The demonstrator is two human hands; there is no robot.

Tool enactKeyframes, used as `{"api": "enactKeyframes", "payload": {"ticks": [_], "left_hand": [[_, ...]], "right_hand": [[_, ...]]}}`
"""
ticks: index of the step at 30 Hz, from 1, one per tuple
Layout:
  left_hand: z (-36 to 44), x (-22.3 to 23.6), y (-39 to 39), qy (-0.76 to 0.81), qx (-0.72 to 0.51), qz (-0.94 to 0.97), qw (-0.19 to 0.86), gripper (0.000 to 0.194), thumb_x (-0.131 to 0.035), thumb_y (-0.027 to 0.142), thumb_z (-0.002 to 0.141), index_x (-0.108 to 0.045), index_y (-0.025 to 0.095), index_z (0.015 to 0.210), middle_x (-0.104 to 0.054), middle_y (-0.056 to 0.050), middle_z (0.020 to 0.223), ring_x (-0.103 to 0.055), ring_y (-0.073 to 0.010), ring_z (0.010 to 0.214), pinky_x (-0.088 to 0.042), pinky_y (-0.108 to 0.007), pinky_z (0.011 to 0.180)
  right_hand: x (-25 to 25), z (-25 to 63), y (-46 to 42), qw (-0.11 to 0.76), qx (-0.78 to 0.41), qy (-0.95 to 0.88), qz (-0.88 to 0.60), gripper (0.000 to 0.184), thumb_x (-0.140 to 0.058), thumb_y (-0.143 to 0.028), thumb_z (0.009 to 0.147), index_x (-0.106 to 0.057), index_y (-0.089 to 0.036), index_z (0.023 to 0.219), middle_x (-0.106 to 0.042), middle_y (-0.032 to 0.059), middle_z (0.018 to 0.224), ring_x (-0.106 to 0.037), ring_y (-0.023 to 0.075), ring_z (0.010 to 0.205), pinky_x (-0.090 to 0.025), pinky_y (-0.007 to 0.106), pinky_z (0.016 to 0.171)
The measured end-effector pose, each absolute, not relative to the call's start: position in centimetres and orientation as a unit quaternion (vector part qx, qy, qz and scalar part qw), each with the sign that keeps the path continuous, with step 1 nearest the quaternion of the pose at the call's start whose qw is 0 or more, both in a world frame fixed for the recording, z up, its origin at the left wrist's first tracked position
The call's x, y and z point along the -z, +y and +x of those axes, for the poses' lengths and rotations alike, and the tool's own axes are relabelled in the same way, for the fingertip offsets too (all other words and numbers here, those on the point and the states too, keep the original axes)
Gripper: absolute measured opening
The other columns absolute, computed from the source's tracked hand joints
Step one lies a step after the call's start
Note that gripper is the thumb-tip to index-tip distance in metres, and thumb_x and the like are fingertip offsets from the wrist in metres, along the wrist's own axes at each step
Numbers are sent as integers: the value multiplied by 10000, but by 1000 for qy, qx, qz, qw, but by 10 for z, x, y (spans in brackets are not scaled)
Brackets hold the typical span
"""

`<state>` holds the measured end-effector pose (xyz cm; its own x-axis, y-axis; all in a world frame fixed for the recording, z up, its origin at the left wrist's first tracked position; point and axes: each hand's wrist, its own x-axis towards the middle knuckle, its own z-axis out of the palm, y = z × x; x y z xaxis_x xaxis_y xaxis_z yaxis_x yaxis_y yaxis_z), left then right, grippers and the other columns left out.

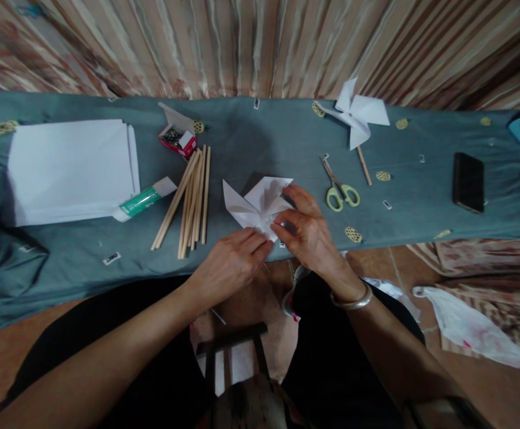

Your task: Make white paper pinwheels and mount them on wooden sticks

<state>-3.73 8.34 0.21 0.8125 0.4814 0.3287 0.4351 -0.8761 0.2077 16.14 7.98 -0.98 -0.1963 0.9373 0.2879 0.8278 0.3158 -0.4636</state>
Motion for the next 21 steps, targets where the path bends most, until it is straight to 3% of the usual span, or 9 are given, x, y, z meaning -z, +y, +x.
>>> {"api": "enactKeyframes", "payload": {"ticks": [21], "left_hand": [[-37, -1, 83, 240, -189, 950, 67, 165, -511, 149, 943, -640, 79, 1019, -677, -79, 911, -614, -192, 848, -566, -314, 779]], "right_hand": [[11, 161, 78, 269, -108, -762, -580, 117, -606, -299, 877, -686, -216, 855, -527, 61, 1421, -400, 290, 1400, -377, 499, 1154]]}}
